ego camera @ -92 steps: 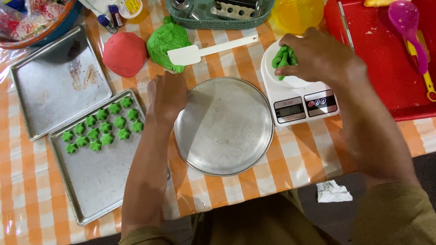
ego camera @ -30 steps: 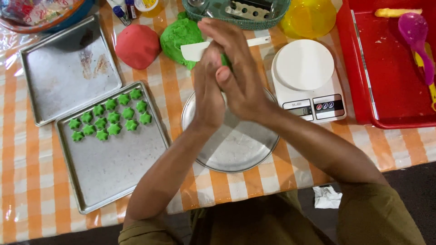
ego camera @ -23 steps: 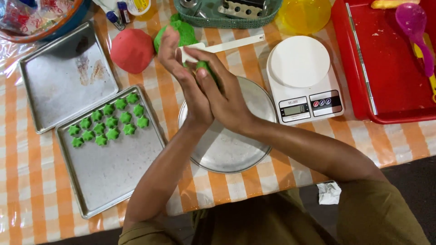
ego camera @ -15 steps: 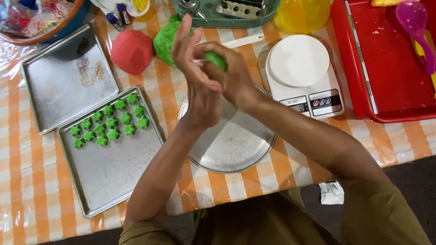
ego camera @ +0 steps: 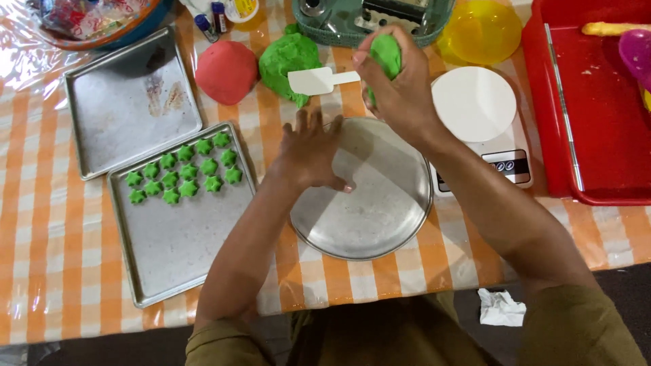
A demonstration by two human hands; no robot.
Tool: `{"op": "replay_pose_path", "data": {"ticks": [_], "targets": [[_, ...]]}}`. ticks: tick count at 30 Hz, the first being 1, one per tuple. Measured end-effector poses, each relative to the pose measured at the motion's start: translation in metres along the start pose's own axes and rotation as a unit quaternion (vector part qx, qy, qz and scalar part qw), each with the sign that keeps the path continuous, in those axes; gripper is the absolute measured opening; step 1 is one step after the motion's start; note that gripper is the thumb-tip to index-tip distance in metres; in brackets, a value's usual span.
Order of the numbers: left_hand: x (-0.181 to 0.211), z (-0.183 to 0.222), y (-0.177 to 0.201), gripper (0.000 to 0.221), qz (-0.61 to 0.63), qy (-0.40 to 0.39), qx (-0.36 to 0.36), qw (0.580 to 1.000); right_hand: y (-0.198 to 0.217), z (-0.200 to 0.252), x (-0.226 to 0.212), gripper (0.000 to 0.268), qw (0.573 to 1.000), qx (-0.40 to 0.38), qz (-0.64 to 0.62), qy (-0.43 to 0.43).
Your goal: Rolling out green dough, cutting star shapes with a mold, and rolling the excess dough into a ball.
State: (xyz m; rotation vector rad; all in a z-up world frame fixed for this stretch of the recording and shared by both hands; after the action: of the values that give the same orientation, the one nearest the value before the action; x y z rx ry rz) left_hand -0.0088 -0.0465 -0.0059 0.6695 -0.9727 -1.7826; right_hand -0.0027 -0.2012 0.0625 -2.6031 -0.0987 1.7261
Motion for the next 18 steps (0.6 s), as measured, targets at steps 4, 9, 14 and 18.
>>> {"op": "replay_pose_path", "data": {"ticks": [4, 9, 14, 18], "targets": [[0.003, 0.004, 0.006, 0.149, -0.023, 0.025, -0.025, 0.999, 0.001, 0.001, -0.007, 0.042, 0.998, -0.037, 0.050, -0.032], [-0.013, -0.009, -0.003, 0.148, -0.017, 0.032, 0.022, 0.999, 0.006, -0.003, -0.002, 0.034, 0.998, -0.043, 0.025, -0.032], [-0.017, -0.007, 0.000, 0.141, -0.013, 0.044, 0.019, 0.999, 0.003, 0.002, 0.004, 0.061, 0.995, -0.087, -0.012, -0.039], [-0.028, 0.020, 0.032, 0.091, 0.085, -0.015, 0.172, 0.981, -0.008, 0.003, -0.016, 0.048, 0.988, -0.104, -0.015, -0.110]]}}
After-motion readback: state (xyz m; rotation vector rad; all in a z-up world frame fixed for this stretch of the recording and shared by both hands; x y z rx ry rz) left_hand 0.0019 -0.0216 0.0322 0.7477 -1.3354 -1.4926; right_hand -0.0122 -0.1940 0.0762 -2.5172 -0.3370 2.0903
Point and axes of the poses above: each hand's wrist, its own z-axis away from the middle knuckle, its own y-axis out of the back of the hand, x = y × z, the point moved 3 cm from there along -z, towards the middle knuckle, and after that the axes turned 6 degrees about y, right-handed, at the moved point
